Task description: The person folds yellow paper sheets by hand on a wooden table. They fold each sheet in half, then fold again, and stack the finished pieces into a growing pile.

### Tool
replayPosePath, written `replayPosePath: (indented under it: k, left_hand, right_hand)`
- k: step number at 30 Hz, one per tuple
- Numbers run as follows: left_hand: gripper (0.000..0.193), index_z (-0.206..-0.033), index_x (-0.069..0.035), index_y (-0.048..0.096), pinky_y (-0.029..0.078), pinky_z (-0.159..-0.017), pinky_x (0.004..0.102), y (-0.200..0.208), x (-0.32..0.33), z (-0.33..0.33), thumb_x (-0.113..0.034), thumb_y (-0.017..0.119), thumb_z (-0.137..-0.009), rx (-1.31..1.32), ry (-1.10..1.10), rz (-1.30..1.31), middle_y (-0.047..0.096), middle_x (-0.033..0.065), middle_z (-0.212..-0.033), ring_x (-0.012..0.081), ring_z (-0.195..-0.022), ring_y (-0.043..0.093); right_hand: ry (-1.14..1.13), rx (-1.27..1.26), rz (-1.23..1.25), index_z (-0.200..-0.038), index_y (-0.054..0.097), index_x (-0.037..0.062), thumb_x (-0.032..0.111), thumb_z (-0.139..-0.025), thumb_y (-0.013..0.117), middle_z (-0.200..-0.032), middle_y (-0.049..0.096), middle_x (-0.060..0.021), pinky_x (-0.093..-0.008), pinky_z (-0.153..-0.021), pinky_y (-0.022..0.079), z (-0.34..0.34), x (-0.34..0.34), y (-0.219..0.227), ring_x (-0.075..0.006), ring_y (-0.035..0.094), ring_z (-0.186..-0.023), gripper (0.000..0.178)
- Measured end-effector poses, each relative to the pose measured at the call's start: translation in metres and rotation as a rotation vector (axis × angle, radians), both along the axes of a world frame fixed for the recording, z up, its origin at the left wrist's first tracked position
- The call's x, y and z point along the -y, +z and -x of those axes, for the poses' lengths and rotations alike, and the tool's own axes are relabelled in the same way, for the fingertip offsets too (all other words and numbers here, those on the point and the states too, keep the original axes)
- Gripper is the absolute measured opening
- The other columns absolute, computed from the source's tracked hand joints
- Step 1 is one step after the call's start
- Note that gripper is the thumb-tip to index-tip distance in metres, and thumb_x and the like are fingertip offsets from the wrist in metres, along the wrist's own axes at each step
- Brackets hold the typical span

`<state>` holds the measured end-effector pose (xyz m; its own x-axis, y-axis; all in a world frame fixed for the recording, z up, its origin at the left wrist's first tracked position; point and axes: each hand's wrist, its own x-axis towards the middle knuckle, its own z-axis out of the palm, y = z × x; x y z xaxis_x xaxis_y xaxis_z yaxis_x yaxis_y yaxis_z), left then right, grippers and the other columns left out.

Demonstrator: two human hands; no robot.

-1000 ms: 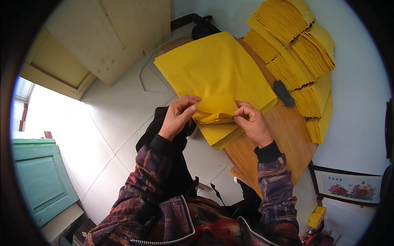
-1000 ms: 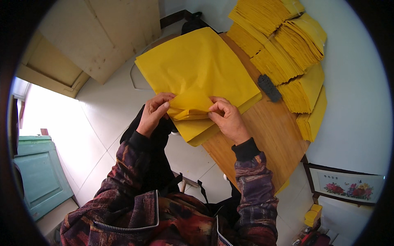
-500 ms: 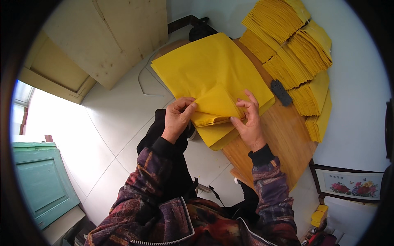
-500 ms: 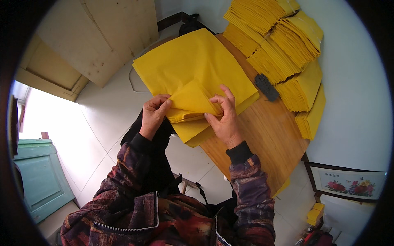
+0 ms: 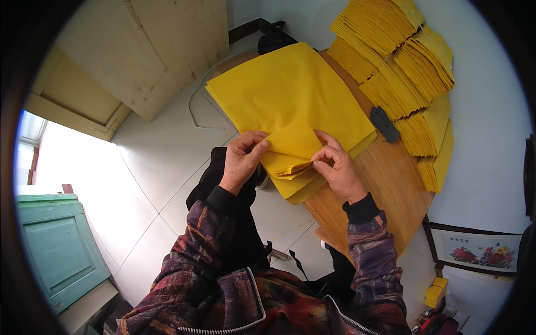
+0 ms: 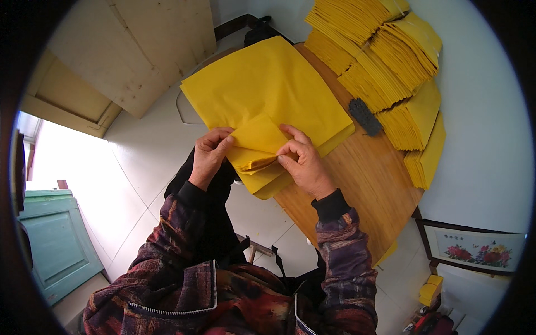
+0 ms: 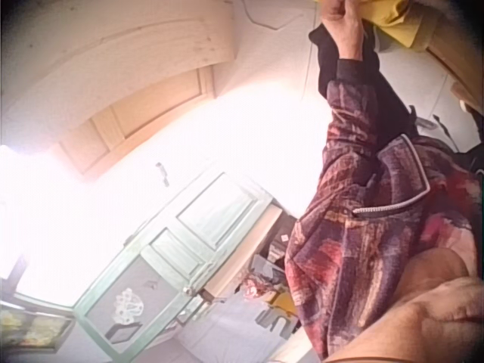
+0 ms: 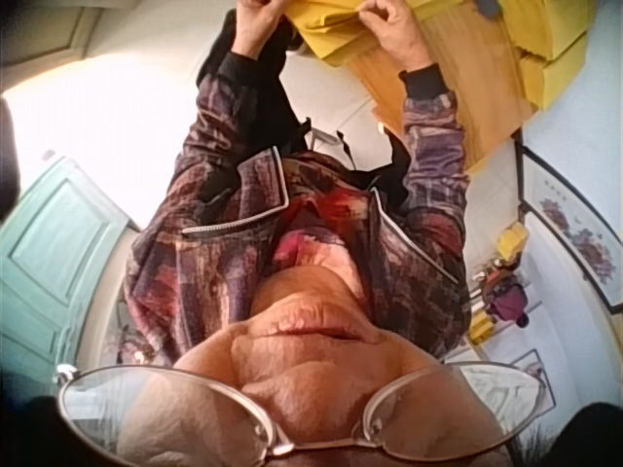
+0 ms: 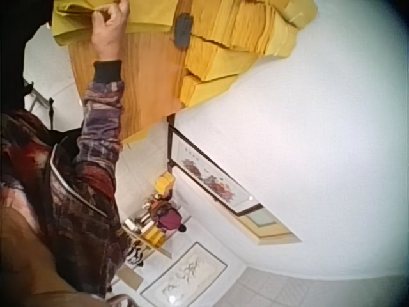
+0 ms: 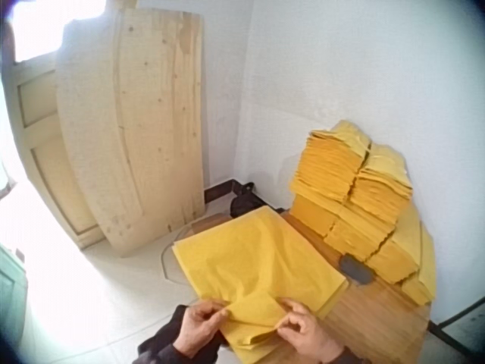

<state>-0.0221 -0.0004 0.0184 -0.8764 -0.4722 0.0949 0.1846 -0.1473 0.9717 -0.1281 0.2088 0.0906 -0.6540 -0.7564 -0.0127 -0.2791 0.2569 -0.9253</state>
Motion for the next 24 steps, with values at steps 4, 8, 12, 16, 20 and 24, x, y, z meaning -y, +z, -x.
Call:
replayPosePath:
  k: [4,8,12,16,20,24]
  left_hand:
    - [0.013,-0.089,0.004,0.064,0.044,-0.082,0.0247,0.001,-0.001,0.001,-0.009,0.063,-0.088,-0.007,0.017,0.042,0.065,0.0066,-0.096,0.0132,-0.089,0.058]
    - [0.013,-0.091,0.004,0.065,0.045,-0.081,0.0245,0.001,-0.002,0.001,-0.009,0.064,-0.088,0.028,0.046,0.056,0.065,0.0069,-0.097,0.013,-0.089,0.058]
    - [0.018,-0.093,0.006,0.064,0.044,-0.083,0.0263,0.002,0.001,-0.002,-0.011,0.06,-0.088,0.094,0.071,0.271,0.065,0.0081,-0.096,0.0158,-0.09,0.058]
    - [0.013,-0.092,0.004,0.064,0.045,-0.08,0.0255,0.001,0.001,0.0,-0.008,0.062,-0.087,0.091,0.078,0.218,0.065,0.008,-0.093,0.0151,-0.087,0.06]
    - [0.013,-0.088,0.002,0.064,0.045,-0.067,0.0219,-0.001,0.003,0.0,-0.011,0.062,-0.089,0.043,0.037,0.101,0.064,0.0054,-0.096,0.0109,-0.076,0.056]
    - [0.018,-0.092,0.001,0.066,0.037,-0.052,0.0184,-0.005,0.002,-0.004,-0.017,0.062,-0.09,0.094,0.029,0.052,0.063,0.0027,-0.094,0.0059,-0.062,0.049]
  right_hand:
    - [0.003,-0.056,-0.058,-0.085,0.059,0.0032,0.003,-0.08,0.063,-0.139,0.043,-0.0165,-0.0343,-0.099,0.039,0.0,0.002,0.004,-0.0296,0.042,-0.127,0.007]
    - [0.072,-0.265,-0.125,-0.088,0.062,0.0055,0.003,-0.078,0.066,-0.141,0.04,-0.0148,-0.0355,-0.105,0.032,-0.003,-0.007,0.007,-0.028,0.04,-0.129,0.011]
    - [0.047,-0.28,-0.02,-0.089,0.061,0.0029,0.006,-0.078,0.067,-0.132,0.049,-0.0161,-0.0364,-0.103,0.035,-0.003,-0.025,0.01,-0.0303,0.044,-0.125,0.013]
    - [-0.395,-0.222,0.062,-0.097,0.06,-0.0003,0.006,-0.082,0.063,-0.108,0.06,-0.0119,-0.03,-0.087,0.044,0.022,-0.045,0.017,-0.0229,0.058,-0.102,0.016]
    - [-0.554,-0.384,-0.117,-0.104,0.061,0.0003,0.008,-0.084,0.061,-0.108,0.06,-0.01,-0.0301,-0.083,0.045,0.053,-0.065,0.017,-0.0218,0.056,-0.098,0.021]
    - [-0.614,-0.64,-0.317,-0.113,0.058,0.0015,0.01,-0.085,0.06,-0.113,0.056,-0.0142,-0.0387,-0.09,0.042,0.079,-0.088,-0.002,-0.0344,0.051,-0.104,0.03]
